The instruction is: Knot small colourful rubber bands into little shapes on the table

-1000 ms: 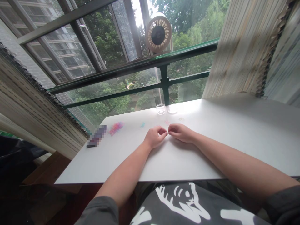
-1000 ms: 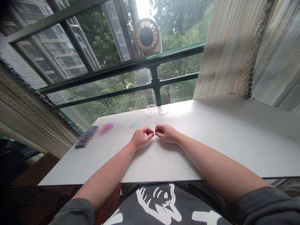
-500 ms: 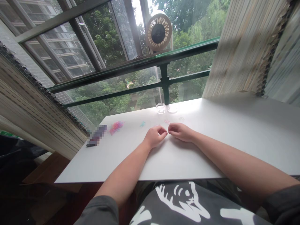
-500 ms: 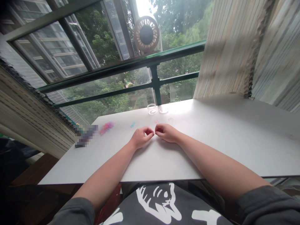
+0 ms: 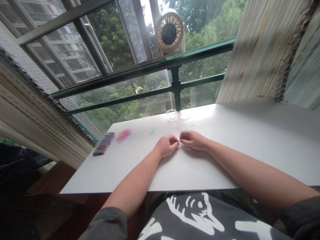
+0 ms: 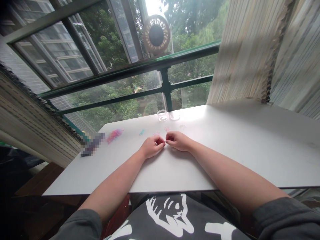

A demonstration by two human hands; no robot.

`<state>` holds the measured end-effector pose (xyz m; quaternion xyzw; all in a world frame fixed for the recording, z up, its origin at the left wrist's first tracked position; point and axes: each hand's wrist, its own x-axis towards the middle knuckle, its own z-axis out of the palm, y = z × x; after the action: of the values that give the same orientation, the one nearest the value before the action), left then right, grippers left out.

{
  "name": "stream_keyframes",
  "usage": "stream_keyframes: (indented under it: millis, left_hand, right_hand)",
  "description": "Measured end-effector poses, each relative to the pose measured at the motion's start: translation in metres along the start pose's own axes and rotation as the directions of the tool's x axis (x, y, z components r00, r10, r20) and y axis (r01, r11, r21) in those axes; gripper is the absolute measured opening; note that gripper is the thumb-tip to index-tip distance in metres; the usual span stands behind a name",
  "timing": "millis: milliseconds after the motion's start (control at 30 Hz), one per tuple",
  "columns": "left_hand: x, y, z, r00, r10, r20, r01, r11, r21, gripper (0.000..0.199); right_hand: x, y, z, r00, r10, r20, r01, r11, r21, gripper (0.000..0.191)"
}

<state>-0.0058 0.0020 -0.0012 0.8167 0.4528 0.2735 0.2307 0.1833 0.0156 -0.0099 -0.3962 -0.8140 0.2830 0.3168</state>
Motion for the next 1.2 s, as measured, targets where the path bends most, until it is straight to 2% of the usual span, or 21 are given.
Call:
stream_keyframes:
  millis: [500, 733, 1200]
  left_hand:
    - [0.0005, -0.004, 0.0007, 0.998, 0.005, 0.058, -0.007, 1.0, 0.021, 0.019]
    - [0.0009, -0.0031, -0.0008, 0.996, 0.0, 0.09, -0.001, 1.0, 0.01, 0.02]
    - [0.0, -0.003, -0.0006, 0.996, 0.017, 0.084, -0.018, 1.0, 0.018, 0.019]
  right_hand:
    - [-0.0001, -0.0021, -0.0012, 0.999, 0.031, 0.026, -0.031, 0.999, -0.015, 0.01]
    - [0.0005, 0.0008, -0.0006, 1.0, 0.009, 0.024, -0.009, 1.0, -0.001, 0.011]
    - [-0.0006, -0.0003, -0.0006, 1.0, 0.012, 0.011, -0.012, 1.0, 0.007, 0.009]
